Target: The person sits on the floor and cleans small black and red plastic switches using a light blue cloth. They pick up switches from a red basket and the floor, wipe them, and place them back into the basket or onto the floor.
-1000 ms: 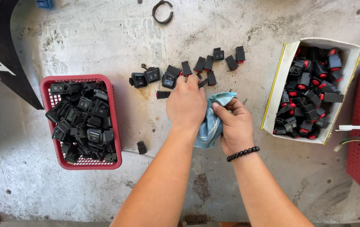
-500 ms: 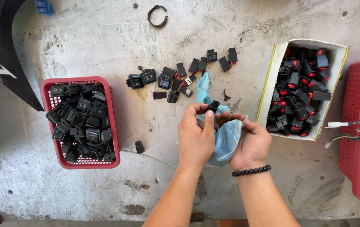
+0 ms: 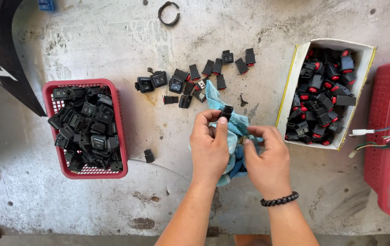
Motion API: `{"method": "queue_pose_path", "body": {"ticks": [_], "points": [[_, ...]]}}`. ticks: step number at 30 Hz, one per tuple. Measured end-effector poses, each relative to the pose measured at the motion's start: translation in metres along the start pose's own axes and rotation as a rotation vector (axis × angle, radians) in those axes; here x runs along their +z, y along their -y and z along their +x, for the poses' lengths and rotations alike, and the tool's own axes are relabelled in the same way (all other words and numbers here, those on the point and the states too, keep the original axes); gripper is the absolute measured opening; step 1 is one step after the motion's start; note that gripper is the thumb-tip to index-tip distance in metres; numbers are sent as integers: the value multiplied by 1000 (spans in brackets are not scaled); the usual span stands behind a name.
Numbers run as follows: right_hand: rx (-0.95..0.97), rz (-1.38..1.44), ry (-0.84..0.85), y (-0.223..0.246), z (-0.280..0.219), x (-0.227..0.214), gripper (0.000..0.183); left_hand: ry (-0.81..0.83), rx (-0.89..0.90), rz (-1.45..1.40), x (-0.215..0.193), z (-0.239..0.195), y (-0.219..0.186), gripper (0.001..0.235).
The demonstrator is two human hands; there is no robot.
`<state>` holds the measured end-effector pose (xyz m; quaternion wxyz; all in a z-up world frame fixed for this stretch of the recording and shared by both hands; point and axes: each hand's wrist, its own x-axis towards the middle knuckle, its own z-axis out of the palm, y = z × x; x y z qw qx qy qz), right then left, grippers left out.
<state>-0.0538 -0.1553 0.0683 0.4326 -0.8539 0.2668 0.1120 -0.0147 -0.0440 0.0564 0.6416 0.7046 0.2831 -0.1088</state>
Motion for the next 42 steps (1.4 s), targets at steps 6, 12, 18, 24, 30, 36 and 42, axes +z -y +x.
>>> {"method": "queue_pose_path", "body": {"ticks": [6, 12, 18, 24, 30, 36, 42], "points": [[417, 209, 223, 8, 11, 10, 19, -5, -51, -298, 2, -5, 3, 10], [403, 601, 490, -27, 11, 10, 27, 6, -194, -640, 2, -4, -9, 11], [154, 828, 426, -35, 7, 10, 10, 42, -171, -691, 3, 0, -23, 11], [228, 1312, 213, -29, 7, -6, 11, -50, 59, -138, -17, 6, -13, 12], [330, 1349, 131, -27, 6, 5, 22, 157, -61, 117, -12, -14, -15, 13], [292, 968, -20, -29, 11, 25, 5, 154, 102, 229, -5, -26, -1, 11], [648, 1200, -255, -64, 10, 44, 15, 77, 36, 120, 8, -31, 1, 11]]}}
